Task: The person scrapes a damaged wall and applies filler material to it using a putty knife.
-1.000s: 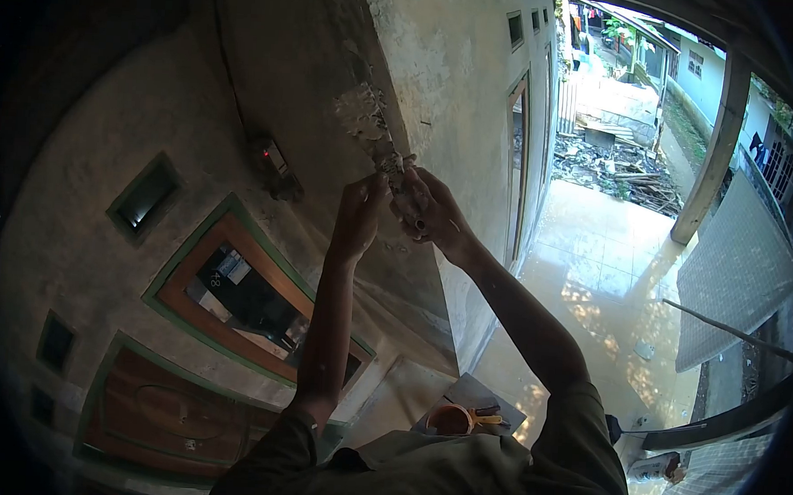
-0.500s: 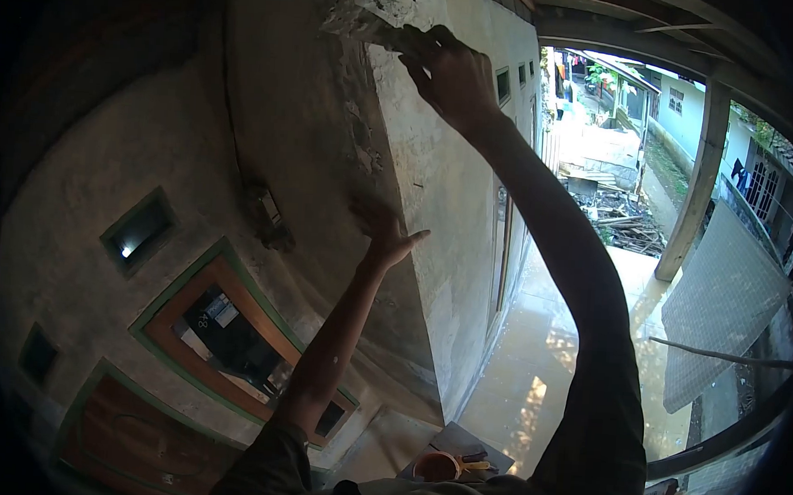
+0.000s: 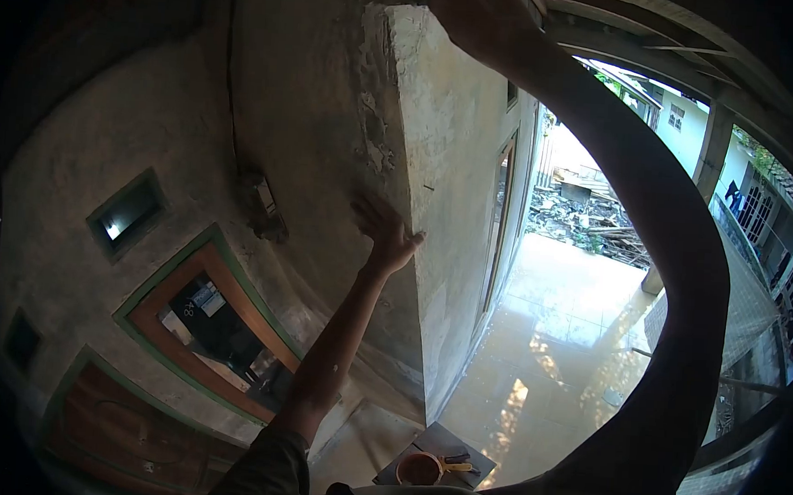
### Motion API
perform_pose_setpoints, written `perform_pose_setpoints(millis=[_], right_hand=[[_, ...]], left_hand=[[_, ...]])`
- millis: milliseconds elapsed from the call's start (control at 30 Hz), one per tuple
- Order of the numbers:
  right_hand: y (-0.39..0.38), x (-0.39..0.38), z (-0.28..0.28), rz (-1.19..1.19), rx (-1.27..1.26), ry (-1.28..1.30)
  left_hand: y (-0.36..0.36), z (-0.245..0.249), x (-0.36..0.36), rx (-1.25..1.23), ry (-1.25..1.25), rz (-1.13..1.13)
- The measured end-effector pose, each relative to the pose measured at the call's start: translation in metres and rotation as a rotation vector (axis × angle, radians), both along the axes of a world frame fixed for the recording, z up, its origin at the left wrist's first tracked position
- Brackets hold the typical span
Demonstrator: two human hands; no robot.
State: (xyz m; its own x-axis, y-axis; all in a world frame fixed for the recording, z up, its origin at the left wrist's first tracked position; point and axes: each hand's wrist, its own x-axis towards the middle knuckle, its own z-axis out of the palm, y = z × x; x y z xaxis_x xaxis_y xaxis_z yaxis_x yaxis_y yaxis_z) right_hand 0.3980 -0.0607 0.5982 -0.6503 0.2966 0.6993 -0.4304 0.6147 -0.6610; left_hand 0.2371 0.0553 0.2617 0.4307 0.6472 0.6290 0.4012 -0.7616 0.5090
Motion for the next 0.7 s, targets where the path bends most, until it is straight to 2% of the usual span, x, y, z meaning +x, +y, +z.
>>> perform_pose_setpoints(millis=[33, 100, 133, 333, 500, 533, 633, 700], right_hand=[[-0.009, 0.002, -0.006, -0.001, -0.011, 0.003], [-0.024, 0.001, -0.007, -0.254, 0.257, 0.174], [-0.029, -0.006, -0.004, -0.254, 0.257, 0.167], [-0.035, -0.035, 0.009, -0.475, -0.020, 0.263], [0.035, 0.001, 0.033, 0.094, -0.333, 0.360], [0.030, 0.000, 0.030, 0.091, -0.331, 0.361], [-0.016, -0.020, -0.007, 1.445, -1.414, 0.967], [-0.041, -0.029, -0.029, 2.455, -2.064, 1.254]], left_hand=[[-0.001, 0.000, -0.001, 0.008, -0.003, 0.002], [-0.003, 0.004, 0.000, 0.024, -0.017, 0.001], [-0.004, 0.004, 0.000, 0.009, -0.013, 0.008], [-0.005, 0.006, -0.001, 0.012, 0.002, 0.029], [0.000, 0.003, 0.002, 0.042, -0.017, 0.036], [0.001, 0.003, 0.002, 0.039, -0.017, 0.033], [0.001, 0.001, 0.002, 0.032, -0.014, 0.031], [0.000, 0.001, 0.003, 0.034, -0.005, 0.028]])
